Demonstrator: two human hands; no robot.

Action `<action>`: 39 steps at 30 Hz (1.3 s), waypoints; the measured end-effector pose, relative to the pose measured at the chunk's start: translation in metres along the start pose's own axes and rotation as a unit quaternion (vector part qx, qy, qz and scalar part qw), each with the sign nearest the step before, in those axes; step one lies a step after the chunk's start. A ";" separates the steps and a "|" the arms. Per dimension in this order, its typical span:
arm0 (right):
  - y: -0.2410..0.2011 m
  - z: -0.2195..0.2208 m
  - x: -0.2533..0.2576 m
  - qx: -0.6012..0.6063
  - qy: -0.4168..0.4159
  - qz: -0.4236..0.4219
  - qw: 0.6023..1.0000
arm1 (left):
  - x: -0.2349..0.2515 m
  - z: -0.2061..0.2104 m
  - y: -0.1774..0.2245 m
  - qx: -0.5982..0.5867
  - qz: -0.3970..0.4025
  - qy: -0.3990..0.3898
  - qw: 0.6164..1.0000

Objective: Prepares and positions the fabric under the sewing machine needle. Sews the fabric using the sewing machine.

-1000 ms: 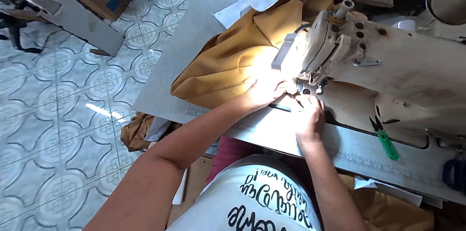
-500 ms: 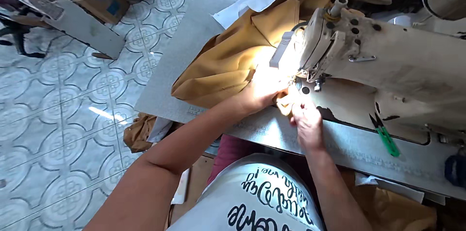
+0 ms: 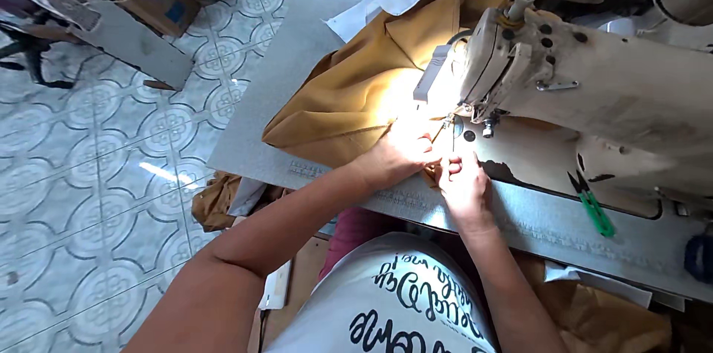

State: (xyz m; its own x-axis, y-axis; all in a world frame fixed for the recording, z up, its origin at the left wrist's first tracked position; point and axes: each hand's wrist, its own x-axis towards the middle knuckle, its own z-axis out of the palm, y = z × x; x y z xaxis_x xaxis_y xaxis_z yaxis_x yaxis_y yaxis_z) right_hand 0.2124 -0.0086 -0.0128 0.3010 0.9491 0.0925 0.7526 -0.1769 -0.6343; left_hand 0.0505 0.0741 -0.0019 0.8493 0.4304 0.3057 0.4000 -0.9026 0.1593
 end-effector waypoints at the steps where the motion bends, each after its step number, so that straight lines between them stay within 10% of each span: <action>1: 0.003 0.000 0.000 0.004 0.006 0.003 1.000 | -0.001 0.001 0.002 0.000 -0.010 -0.010 1.000; 6: 0.003 -0.008 0.000 0.016 -0.004 -0.013 1.000 | 0.003 -0.011 0.015 -0.026 -0.068 -0.109 0.991; 39: 0.018 0.012 0.023 -0.115 0.050 -0.175 0.977 | 0.022 0.002 -0.031 0.003 -0.039 -0.037 0.999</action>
State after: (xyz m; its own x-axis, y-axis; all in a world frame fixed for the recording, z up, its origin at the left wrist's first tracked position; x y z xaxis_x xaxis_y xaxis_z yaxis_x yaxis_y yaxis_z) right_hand 0.2254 0.0130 -0.0315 0.0494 0.9340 0.3538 0.9279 0.0882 -0.3622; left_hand 0.0576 0.1110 -0.0024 0.8388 0.4970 0.2223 0.4676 -0.8668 0.1734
